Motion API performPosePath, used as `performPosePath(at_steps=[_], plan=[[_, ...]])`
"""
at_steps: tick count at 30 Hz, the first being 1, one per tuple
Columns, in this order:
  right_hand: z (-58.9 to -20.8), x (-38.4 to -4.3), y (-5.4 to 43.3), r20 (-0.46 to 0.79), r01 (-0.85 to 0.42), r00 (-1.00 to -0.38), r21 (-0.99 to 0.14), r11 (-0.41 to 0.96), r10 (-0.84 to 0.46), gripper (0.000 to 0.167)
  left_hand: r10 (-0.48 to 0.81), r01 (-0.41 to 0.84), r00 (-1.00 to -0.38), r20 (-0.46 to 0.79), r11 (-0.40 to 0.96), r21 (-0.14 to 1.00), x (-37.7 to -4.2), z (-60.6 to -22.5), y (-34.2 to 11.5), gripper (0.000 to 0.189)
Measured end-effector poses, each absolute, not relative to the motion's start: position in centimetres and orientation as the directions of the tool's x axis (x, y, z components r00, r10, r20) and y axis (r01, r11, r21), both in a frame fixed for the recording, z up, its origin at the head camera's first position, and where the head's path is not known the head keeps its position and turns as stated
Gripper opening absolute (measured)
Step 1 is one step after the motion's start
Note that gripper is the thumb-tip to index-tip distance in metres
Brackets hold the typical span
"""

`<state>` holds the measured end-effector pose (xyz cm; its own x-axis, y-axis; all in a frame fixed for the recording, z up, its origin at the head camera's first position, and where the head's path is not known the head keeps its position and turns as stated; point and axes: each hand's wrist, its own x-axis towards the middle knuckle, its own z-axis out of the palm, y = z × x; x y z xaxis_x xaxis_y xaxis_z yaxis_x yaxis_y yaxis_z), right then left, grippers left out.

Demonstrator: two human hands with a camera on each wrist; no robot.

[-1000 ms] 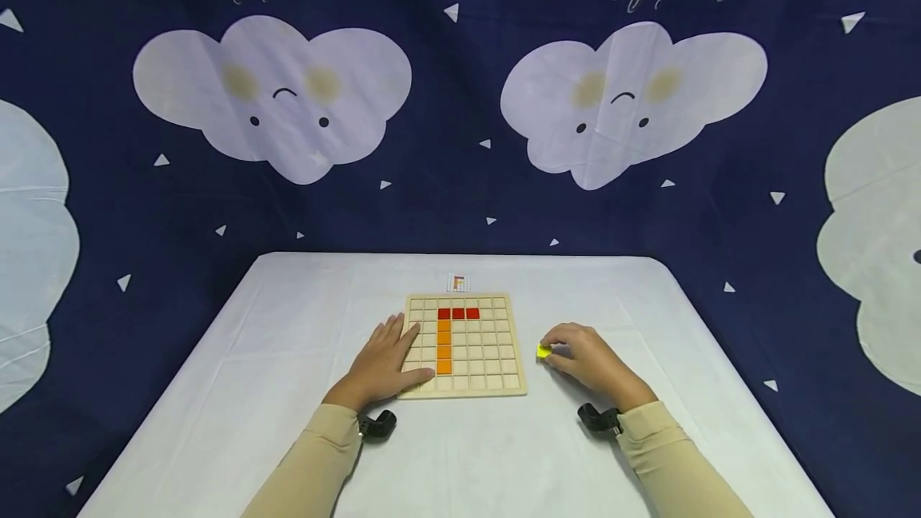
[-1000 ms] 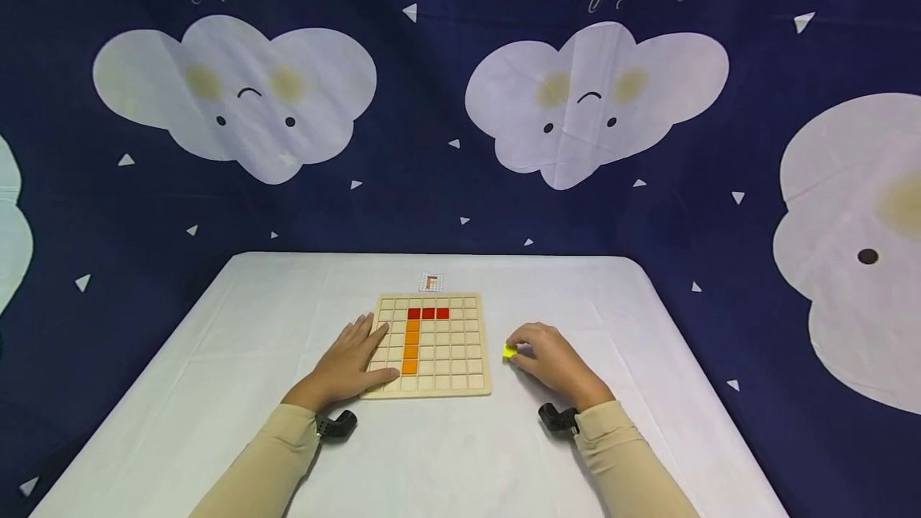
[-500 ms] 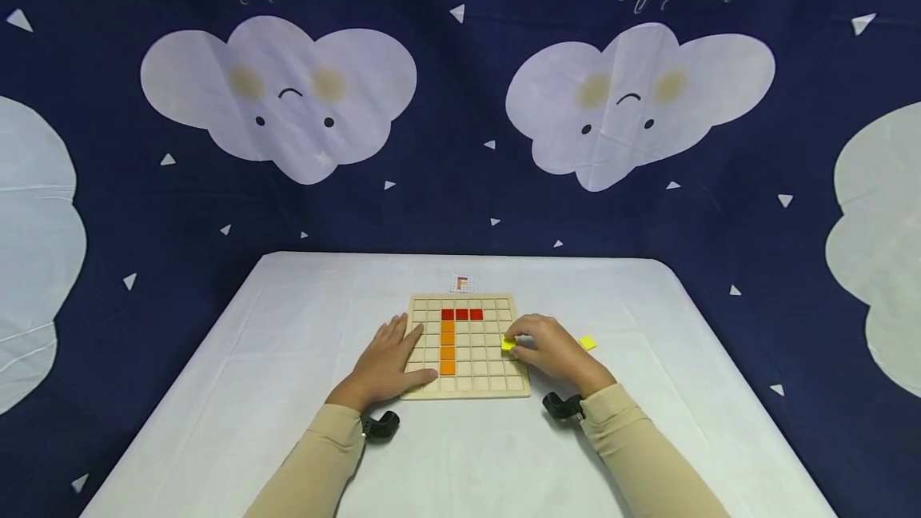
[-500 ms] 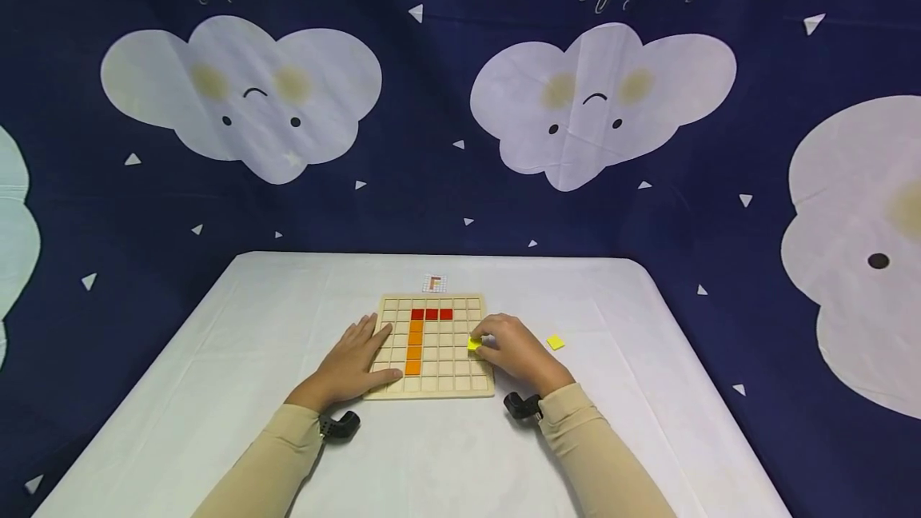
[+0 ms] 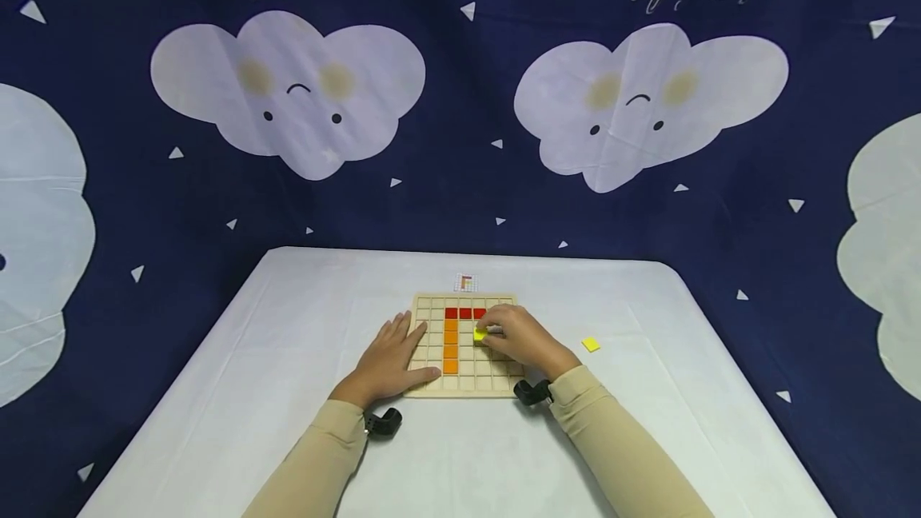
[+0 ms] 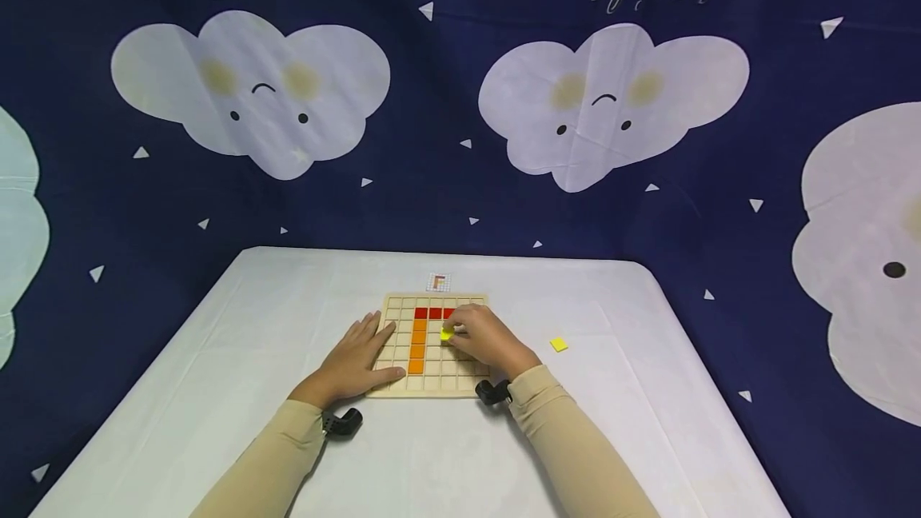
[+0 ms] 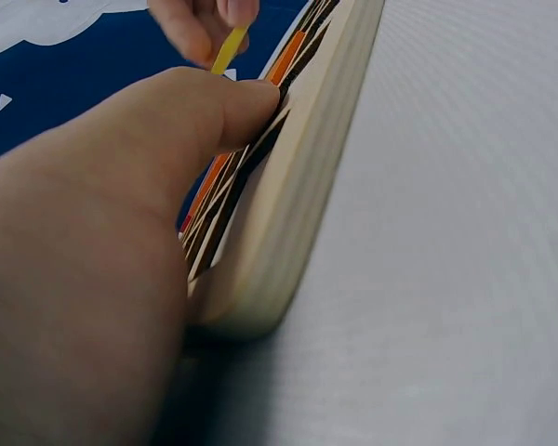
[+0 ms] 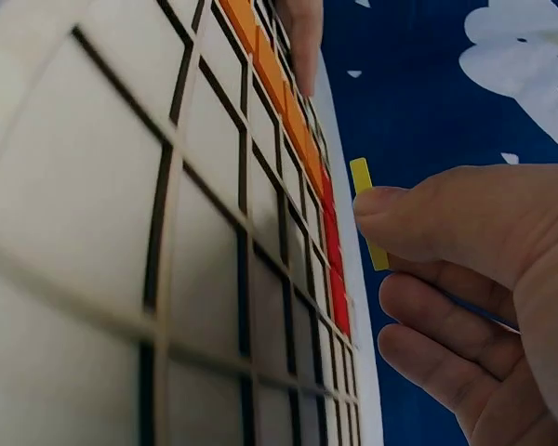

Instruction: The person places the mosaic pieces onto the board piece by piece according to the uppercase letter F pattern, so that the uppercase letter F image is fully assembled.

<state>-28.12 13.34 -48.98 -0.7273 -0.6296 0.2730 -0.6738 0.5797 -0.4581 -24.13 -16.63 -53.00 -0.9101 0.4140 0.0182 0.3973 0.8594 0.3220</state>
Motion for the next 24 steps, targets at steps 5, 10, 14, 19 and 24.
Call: performPosePath(at_steps=[5, 10, 14, 19, 24], plan=[[-49.3, -28.9, 12.0, 0.234, -0.661, -0.732, -0.474, 0.582, -0.640, 0.016, 0.412, 0.396, -0.911, 0.022, 0.860, 0.322, -24.2, -52.9, -16.6, 0.105], [-49.6, -29.2, 11.2, 0.213, -0.659, -0.726, -0.486, 0.574, -0.654, 0.016, 0.414, 0.398, -0.910, 0.023, 0.857, 0.328, -24.2, -52.7, -16.6, 0.104], [-49.8, -29.5, 10.8, 0.221, -0.666, -0.722, -0.476, 0.574, -0.655, 0.015, 0.414, 0.397, -0.910, 0.015, 0.862, 0.315, -24.3, -52.6, -16.6, 0.104], [-50.1, -29.7, 10.5, 0.205, -0.647, -0.740, -0.477, 0.595, -0.640, 0.017, 0.417, 0.399, -0.909, 0.012, 0.862, 0.312, -24.2, -52.5, -16.5, 0.103], [-50.2, -29.6, 10.5, 0.189, -0.632, -0.750, -0.484, 0.605, -0.633, 0.023, 0.415, 0.397, -0.910, 0.010, 0.862, 0.316, -24.1, -52.4, -16.4, 0.103]])
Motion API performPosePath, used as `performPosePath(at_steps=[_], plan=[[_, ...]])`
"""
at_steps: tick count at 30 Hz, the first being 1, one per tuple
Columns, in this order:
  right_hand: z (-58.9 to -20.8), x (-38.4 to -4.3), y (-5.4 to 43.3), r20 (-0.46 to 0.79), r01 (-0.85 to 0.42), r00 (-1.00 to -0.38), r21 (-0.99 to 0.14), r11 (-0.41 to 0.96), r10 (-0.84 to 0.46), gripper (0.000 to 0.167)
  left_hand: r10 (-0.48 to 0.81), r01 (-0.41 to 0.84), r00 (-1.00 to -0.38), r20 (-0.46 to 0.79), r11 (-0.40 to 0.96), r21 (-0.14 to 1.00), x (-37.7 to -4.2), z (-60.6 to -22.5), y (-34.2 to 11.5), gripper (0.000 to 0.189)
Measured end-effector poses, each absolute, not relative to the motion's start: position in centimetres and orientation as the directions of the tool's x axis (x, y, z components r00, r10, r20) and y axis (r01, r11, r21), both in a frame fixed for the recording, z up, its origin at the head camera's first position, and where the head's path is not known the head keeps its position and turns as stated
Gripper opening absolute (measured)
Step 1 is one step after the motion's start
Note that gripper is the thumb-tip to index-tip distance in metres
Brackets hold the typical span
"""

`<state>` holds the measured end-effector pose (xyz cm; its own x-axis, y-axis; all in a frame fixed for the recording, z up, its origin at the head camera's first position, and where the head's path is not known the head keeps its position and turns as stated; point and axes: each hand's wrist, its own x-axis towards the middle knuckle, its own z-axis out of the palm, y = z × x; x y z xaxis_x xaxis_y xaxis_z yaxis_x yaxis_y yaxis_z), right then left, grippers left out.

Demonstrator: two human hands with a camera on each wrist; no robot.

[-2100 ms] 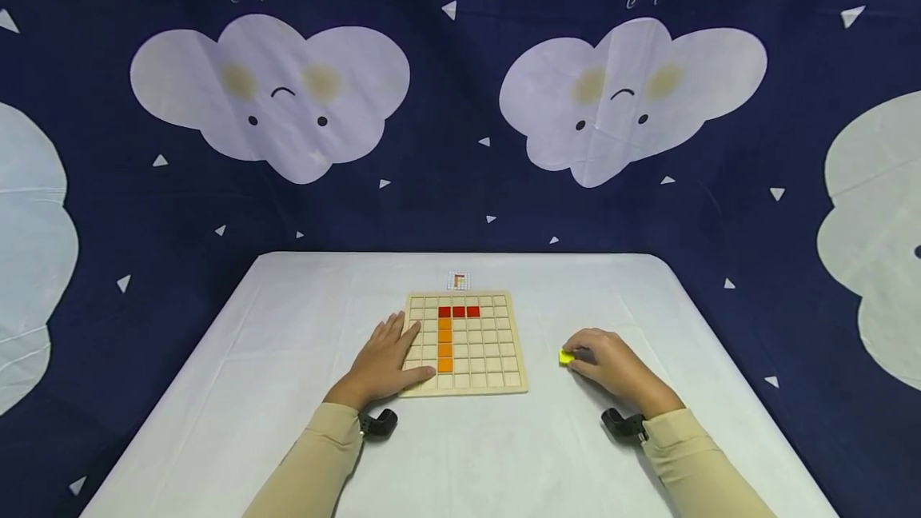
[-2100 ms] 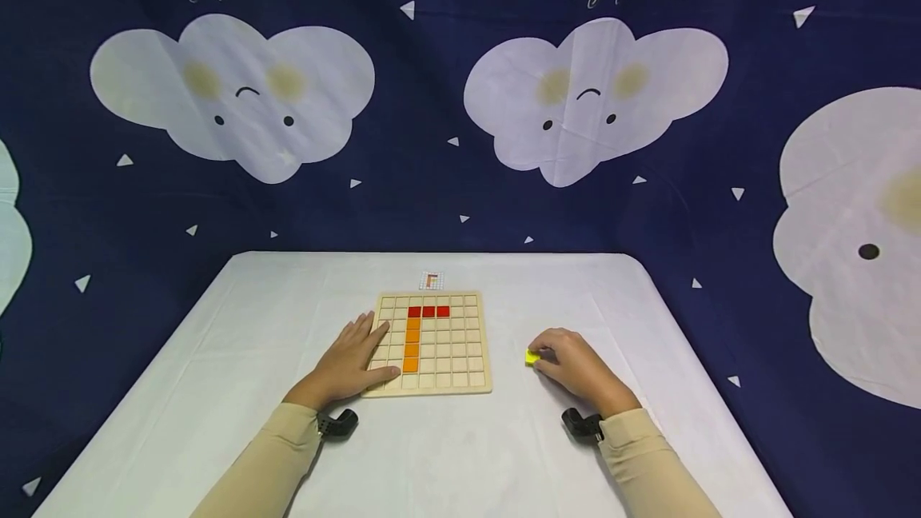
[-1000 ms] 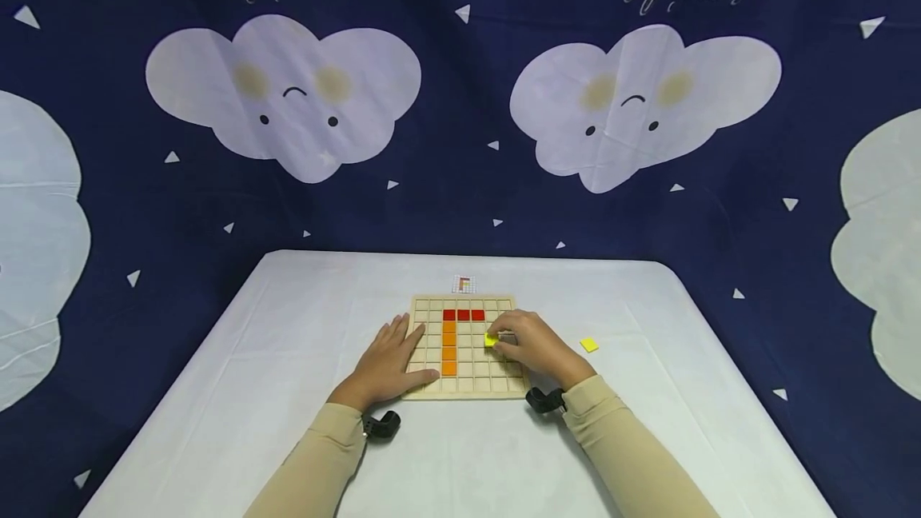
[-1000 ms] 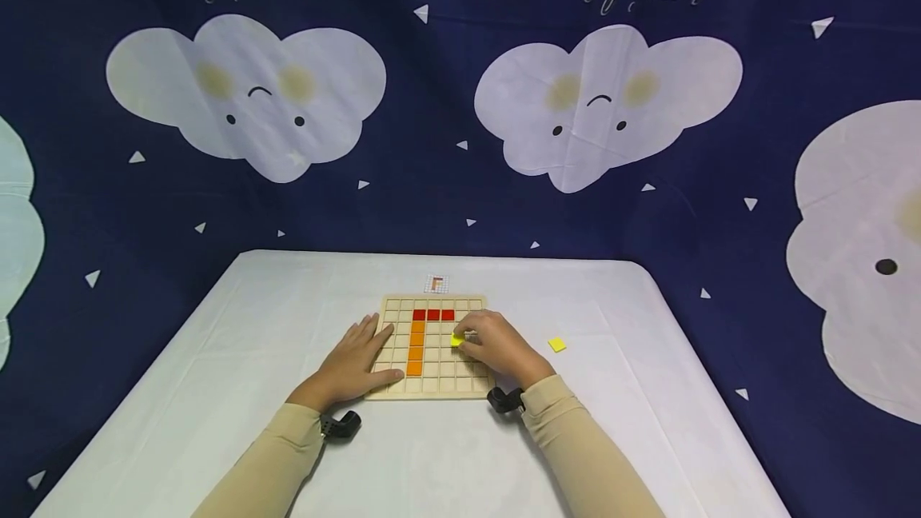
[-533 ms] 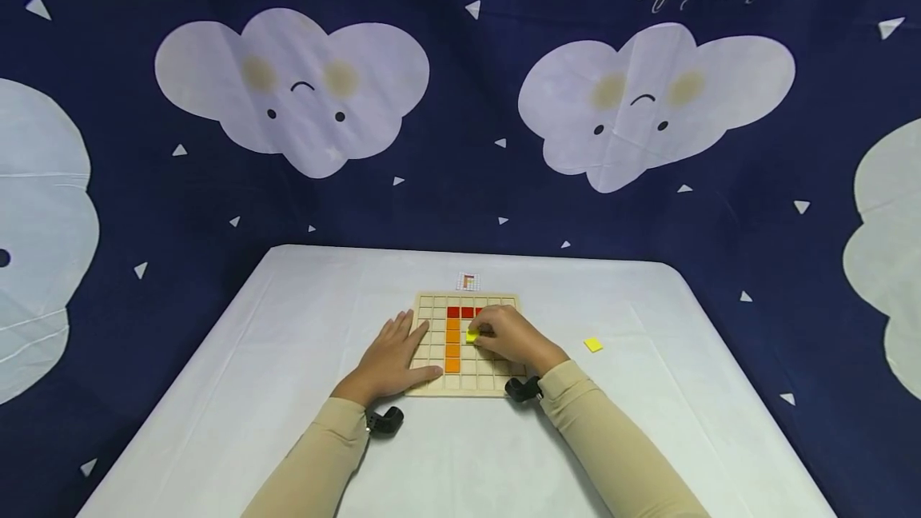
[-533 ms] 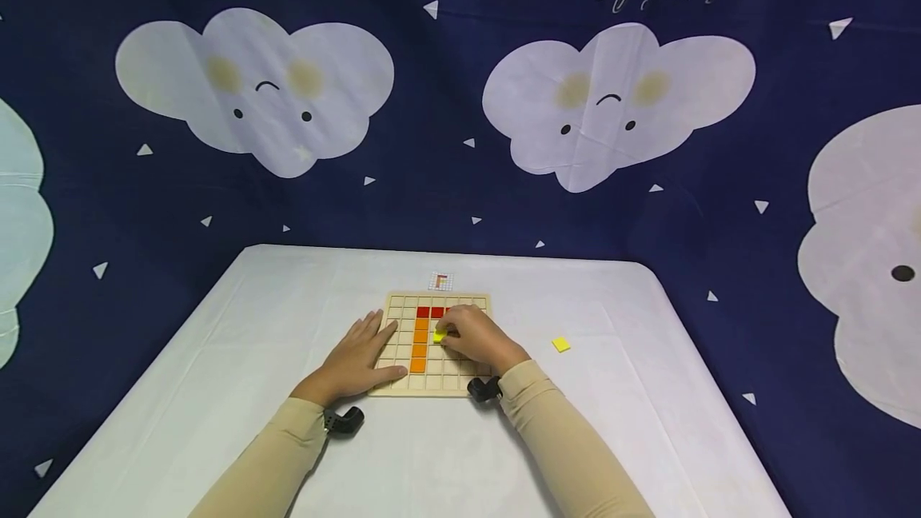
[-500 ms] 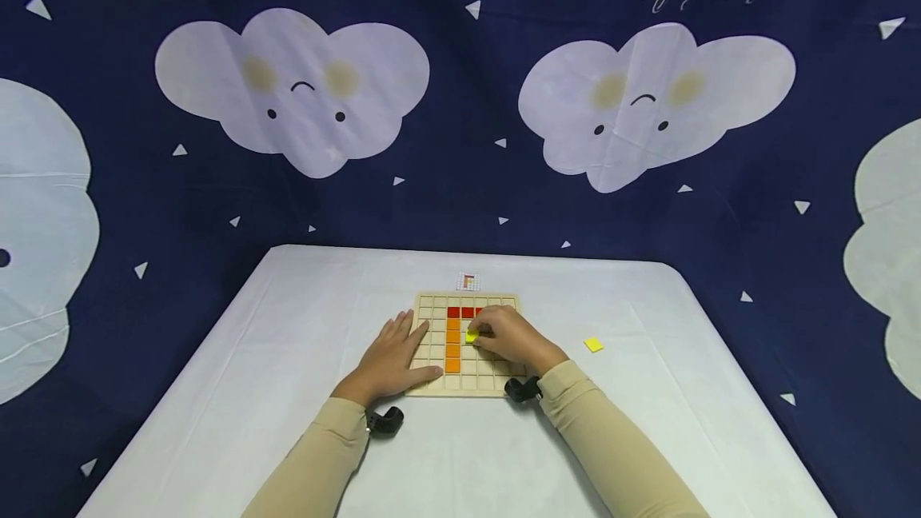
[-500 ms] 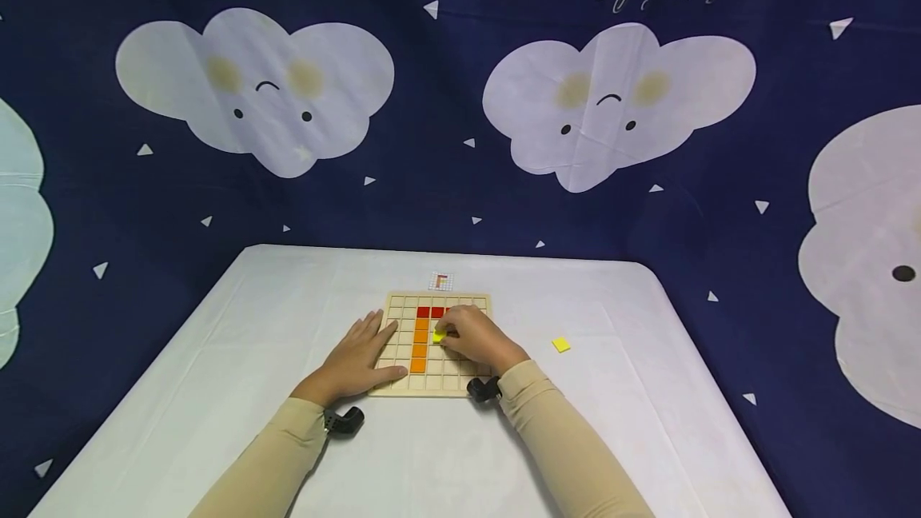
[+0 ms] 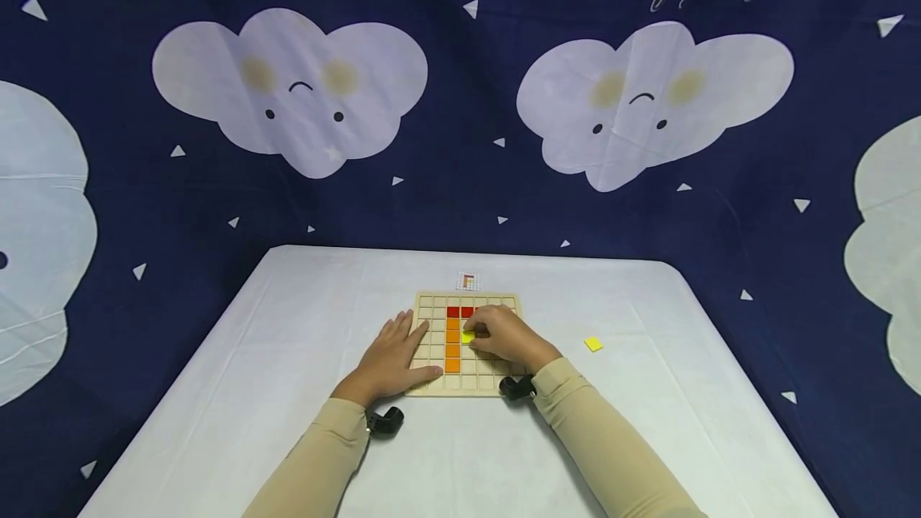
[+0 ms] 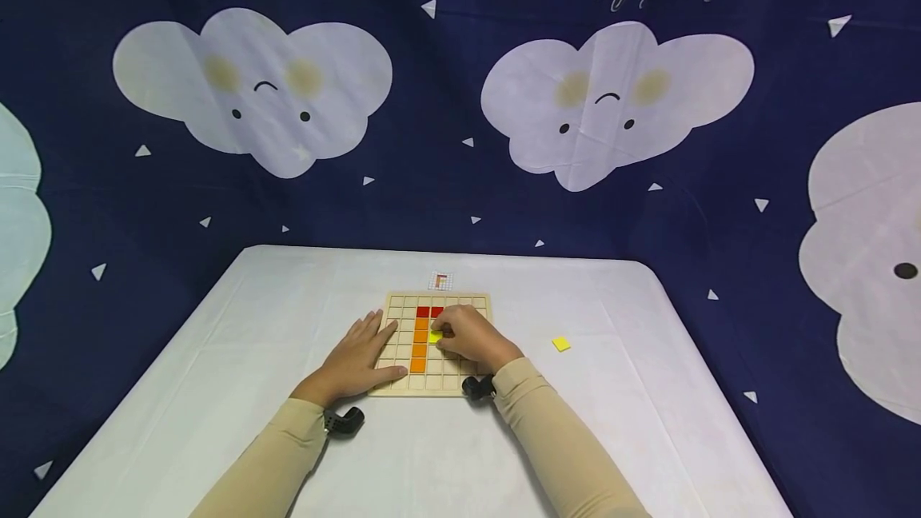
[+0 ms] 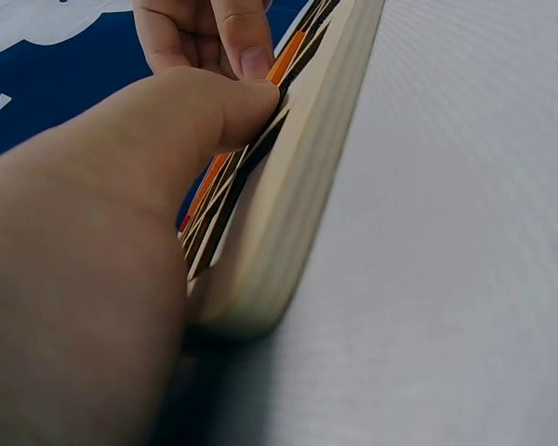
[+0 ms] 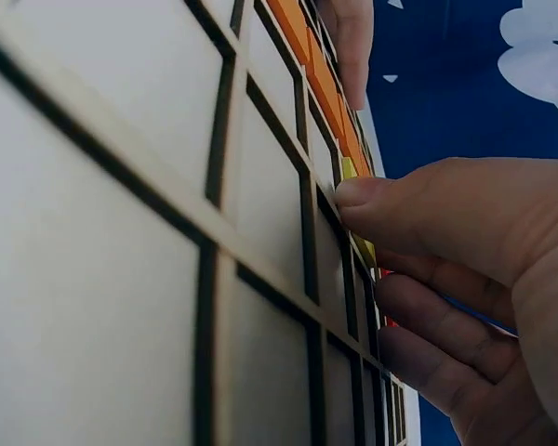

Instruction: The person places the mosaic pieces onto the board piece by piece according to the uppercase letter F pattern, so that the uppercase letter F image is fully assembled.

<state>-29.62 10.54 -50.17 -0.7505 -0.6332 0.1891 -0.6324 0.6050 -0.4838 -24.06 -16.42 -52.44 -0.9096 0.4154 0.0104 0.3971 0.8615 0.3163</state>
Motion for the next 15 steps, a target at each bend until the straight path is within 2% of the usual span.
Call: performPosePath(at_steps=[8, 15], plan=[[-50.5, -28.6, 11.6, 0.203, -0.596, -0.777, -0.544, 0.591, -0.596, 0.022, 0.423, 0.410, -0.906, 0.028, 0.857, 0.314, -24.0, -52.6, -16.4, 0.103], [-51.1, -27.8, 14.0, 0.281, -0.561, -0.815, -0.600, 0.570, -0.507, 0.022, 0.417, 0.404, -0.908, 0.030, 0.857, 0.320, -24.0, -52.8, -16.5, 0.103]])
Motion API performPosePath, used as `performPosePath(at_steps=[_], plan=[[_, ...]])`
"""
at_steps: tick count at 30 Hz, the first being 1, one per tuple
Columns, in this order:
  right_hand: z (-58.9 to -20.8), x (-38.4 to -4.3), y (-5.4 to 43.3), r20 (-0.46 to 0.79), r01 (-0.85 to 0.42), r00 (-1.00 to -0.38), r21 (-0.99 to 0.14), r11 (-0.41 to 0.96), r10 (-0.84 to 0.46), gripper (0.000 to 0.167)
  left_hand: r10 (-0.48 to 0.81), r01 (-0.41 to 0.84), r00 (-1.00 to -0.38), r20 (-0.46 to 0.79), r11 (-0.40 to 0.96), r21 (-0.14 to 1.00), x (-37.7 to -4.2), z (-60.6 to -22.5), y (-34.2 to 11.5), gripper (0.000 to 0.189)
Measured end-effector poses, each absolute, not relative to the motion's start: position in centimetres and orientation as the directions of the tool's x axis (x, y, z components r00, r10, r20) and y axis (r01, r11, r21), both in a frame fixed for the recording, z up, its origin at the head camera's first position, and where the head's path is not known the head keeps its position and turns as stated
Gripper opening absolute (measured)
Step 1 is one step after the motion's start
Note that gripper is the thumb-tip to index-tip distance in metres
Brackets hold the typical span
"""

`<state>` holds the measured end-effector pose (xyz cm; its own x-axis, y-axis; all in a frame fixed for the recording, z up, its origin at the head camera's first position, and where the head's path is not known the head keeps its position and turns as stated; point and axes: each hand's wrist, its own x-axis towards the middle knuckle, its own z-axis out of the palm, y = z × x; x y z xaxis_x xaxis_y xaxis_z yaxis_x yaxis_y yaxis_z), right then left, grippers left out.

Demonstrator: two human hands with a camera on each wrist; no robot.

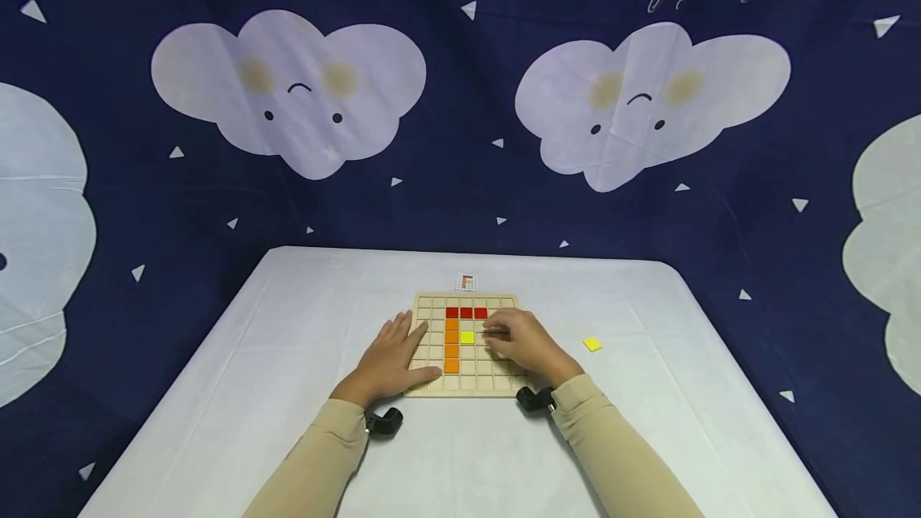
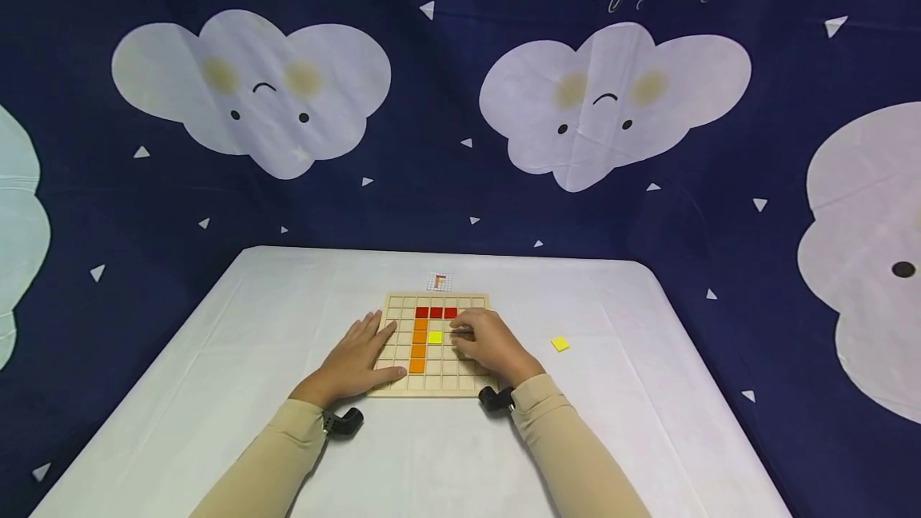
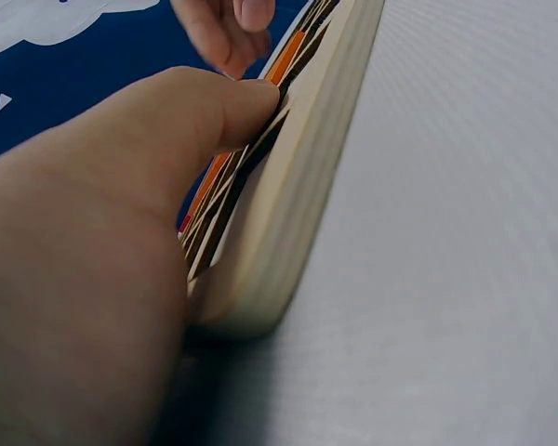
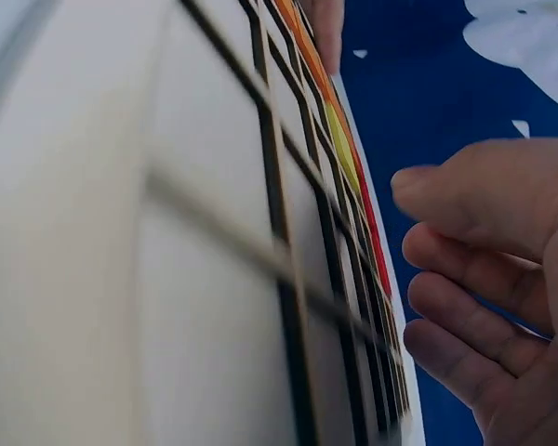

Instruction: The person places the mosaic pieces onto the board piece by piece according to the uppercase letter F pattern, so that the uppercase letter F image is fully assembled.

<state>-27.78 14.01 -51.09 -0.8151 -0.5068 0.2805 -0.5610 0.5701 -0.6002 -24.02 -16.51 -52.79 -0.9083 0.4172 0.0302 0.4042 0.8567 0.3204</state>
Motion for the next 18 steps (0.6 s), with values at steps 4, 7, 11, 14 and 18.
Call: performPosePath(at_steps=[4, 7, 11, 14, 18], plan=[[-51.2, -27.2, 16.4, 0.356, -0.583, -0.810, -0.576, 0.573, -0.467, 0.021, 0.420, 0.407, -0.907, 0.033, 0.852, 0.329, -23.9, -53.0, -16.5, 0.102], [-51.4, -26.7, 18.7, 0.413, -0.584, -0.811, -0.531, 0.614, -0.414, 0.023, 0.420, 0.402, -0.907, 0.020, 0.852, 0.334, -23.8, -53.1, -16.4, 0.102], [-51.7, -26.0, 22.1, 0.466, -0.543, -0.826, -0.507, 0.670, -0.316, 0.024, 0.420, 0.405, -0.907, 0.030, 0.850, 0.336, -23.8, -53.1, -16.3, 0.102], [-52.1, -25.4, 24.5, 0.496, -0.514, -0.831, -0.510, 0.690, -0.252, 0.024, 0.422, 0.414, -0.905, 0.048, 0.849, 0.328, -23.9, -53.2, -16.4, 0.101], [-52.5, -24.7, 27.7, 0.521, -0.478, -0.832, -0.496, 0.725, -0.192, 0.027, 0.421, 0.415, -0.906, 0.054, 0.852, 0.318, -24.1, -53.2, -16.5, 0.102]])
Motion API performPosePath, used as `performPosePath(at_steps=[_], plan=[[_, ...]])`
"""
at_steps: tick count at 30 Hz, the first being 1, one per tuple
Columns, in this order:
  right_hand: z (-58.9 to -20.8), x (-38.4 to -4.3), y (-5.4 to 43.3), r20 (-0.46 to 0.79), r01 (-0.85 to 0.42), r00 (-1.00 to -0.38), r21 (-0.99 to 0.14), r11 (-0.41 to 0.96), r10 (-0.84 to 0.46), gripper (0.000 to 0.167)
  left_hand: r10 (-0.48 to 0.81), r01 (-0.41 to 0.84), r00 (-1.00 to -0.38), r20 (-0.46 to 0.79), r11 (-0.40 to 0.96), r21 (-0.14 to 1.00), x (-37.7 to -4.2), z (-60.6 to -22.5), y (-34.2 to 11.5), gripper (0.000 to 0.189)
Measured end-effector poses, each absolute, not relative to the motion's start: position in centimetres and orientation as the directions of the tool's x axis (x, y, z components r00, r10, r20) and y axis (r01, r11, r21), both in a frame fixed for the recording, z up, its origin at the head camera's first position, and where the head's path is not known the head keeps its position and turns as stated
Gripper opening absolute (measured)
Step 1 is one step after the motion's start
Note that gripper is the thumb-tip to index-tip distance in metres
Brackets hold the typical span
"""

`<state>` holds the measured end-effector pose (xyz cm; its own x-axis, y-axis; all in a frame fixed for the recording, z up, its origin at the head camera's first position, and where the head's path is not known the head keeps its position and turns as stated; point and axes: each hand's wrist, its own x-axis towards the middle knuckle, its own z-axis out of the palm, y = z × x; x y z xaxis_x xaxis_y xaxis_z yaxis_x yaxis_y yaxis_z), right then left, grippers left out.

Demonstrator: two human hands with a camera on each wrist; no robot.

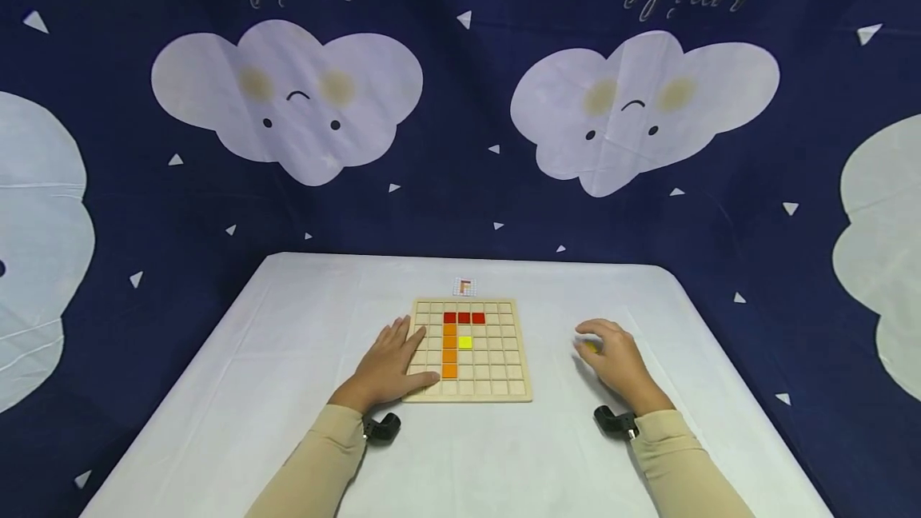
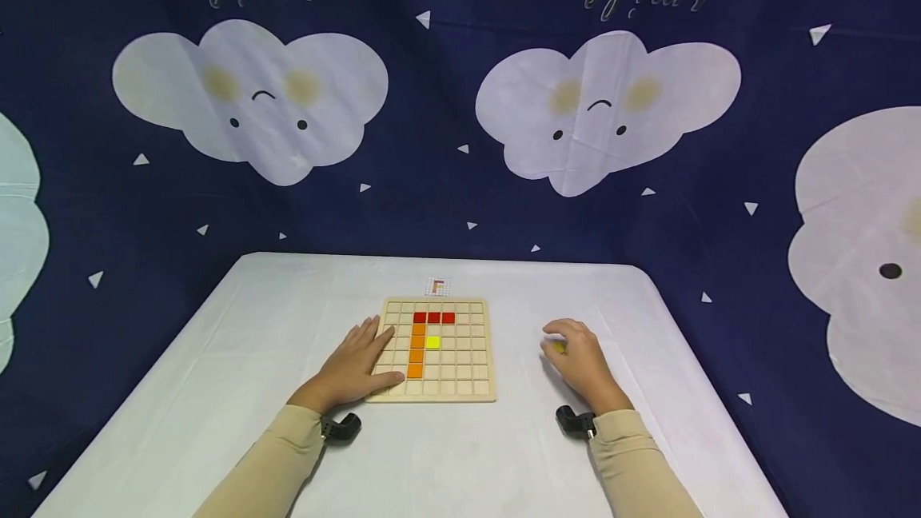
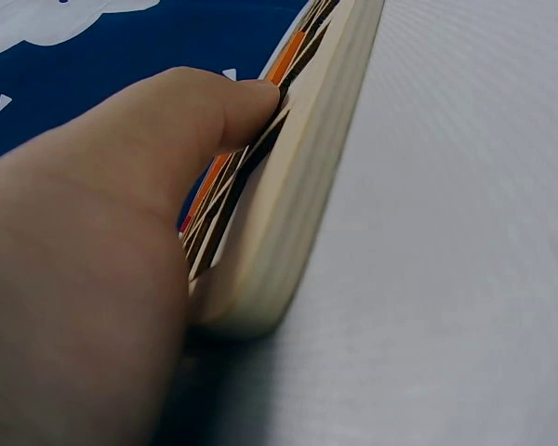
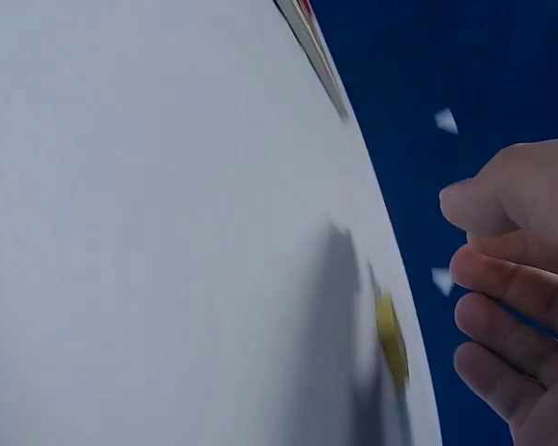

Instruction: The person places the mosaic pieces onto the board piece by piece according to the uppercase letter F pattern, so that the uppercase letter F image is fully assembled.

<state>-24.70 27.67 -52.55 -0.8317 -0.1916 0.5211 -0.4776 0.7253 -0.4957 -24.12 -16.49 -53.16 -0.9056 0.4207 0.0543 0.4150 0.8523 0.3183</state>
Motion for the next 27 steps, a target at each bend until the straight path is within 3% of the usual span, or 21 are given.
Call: performPosePath(at_steps=[5, 12, 17, 27], plan=[[-52.7, -23.9, 30.7, 0.492, -0.397, -0.862, -0.507, 0.765, -0.122, 0.040, 0.420, 0.413, -0.906, 0.056, 0.846, 0.338, -24.2, -53.2, -16.5, 0.103], [-52.5, -23.3, 31.9, 0.327, -0.295, -0.937, -0.563, 0.772, -0.120, 0.051, 0.414, 0.404, -0.909, 0.046, 0.847, 0.346, -24.2, -53.2, -16.5, 0.103], [-52.8, -23.2, 31.4, 0.302, -0.290, -0.943, -0.551, 0.783, -0.136, 0.049, 0.419, 0.411, -0.907, 0.053, 0.845, 0.342, -24.1, -53.3, -16.4, 0.103], [-53.2, -23.9, 29.3, 0.405, -0.300, -0.909, -0.483, 0.822, -0.094, 0.032, 0.416, 0.412, -0.907, 0.065, 0.845, 0.342, -24.2, -53.3, -16.5, 0.101]])
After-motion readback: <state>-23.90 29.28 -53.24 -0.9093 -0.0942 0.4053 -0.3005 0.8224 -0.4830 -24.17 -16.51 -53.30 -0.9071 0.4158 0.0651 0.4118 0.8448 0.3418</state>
